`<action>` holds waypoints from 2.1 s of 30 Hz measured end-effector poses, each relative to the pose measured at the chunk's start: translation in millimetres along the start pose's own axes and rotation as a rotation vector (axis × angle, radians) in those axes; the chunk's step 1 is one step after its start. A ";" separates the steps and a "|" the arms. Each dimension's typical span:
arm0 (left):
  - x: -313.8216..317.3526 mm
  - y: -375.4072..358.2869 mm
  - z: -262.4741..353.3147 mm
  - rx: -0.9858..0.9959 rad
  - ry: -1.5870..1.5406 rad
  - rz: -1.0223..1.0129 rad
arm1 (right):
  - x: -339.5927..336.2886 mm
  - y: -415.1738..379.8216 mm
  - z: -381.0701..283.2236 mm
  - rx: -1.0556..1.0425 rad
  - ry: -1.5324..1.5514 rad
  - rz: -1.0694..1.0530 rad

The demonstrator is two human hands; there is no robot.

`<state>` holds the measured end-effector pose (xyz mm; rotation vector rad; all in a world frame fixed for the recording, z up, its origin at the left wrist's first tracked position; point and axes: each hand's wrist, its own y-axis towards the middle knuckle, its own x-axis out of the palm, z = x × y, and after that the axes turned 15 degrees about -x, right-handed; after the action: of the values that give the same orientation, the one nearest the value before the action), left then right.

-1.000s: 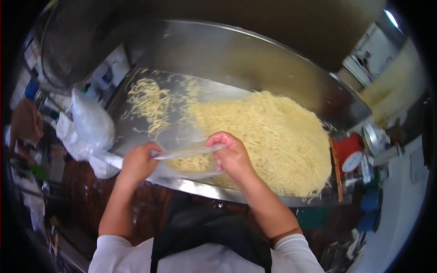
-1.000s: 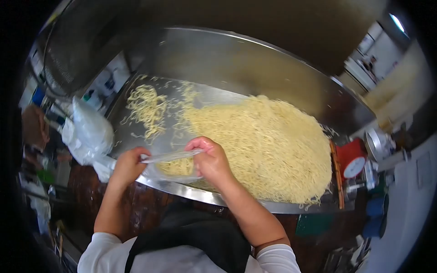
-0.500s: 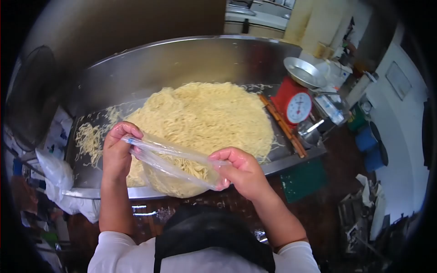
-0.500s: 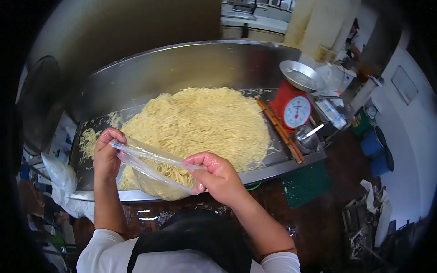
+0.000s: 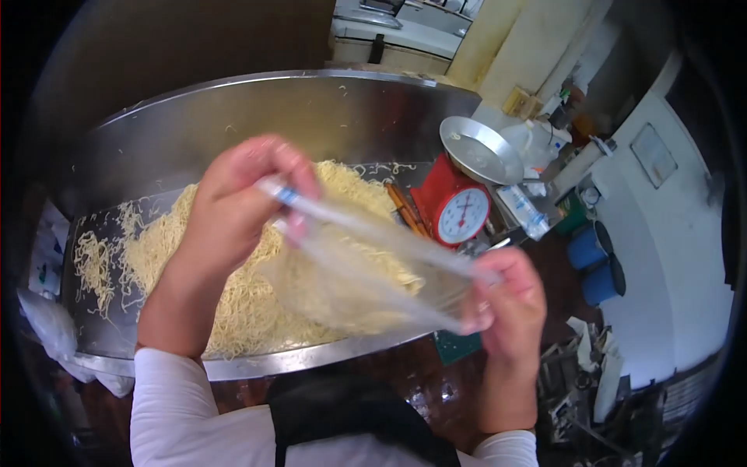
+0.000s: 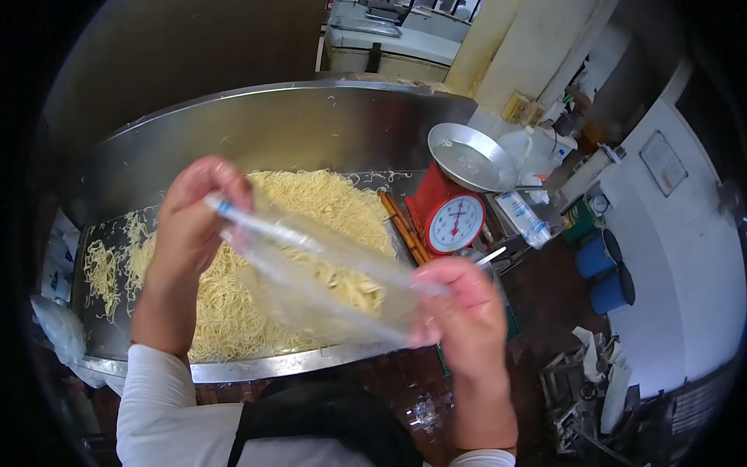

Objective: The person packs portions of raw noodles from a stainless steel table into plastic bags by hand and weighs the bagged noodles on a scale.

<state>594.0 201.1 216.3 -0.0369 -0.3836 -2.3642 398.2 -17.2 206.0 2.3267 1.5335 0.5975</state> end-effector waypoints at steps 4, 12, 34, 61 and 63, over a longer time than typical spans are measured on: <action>45.5 80.0 19.5 -0.061 0.016 -0.057 | -51.1 67.6 -20.3 -0.142 0.083 0.090; 139.7 215.4 27.1 -0.037 0.044 0.091 | -170.8 210.4 -45.1 -0.357 -0.018 0.028; 175.0 245.5 -93.3 -0.376 0.423 0.314 | -361.1 230.6 54.4 -0.317 -0.277 0.094; 86.8 -28.8 -267.1 -0.636 0.758 1.177 | -389.5 123.7 168.8 0.315 -0.058 -0.064; 111.6 14.0 -207.5 -0.581 0.385 1.201 | -368.3 129.6 170.6 0.326 -0.050 -0.112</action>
<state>538.7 58.0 36.8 -0.0600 0.4362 -1.1682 457.6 -409.2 49.8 2.4392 1.8398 0.2756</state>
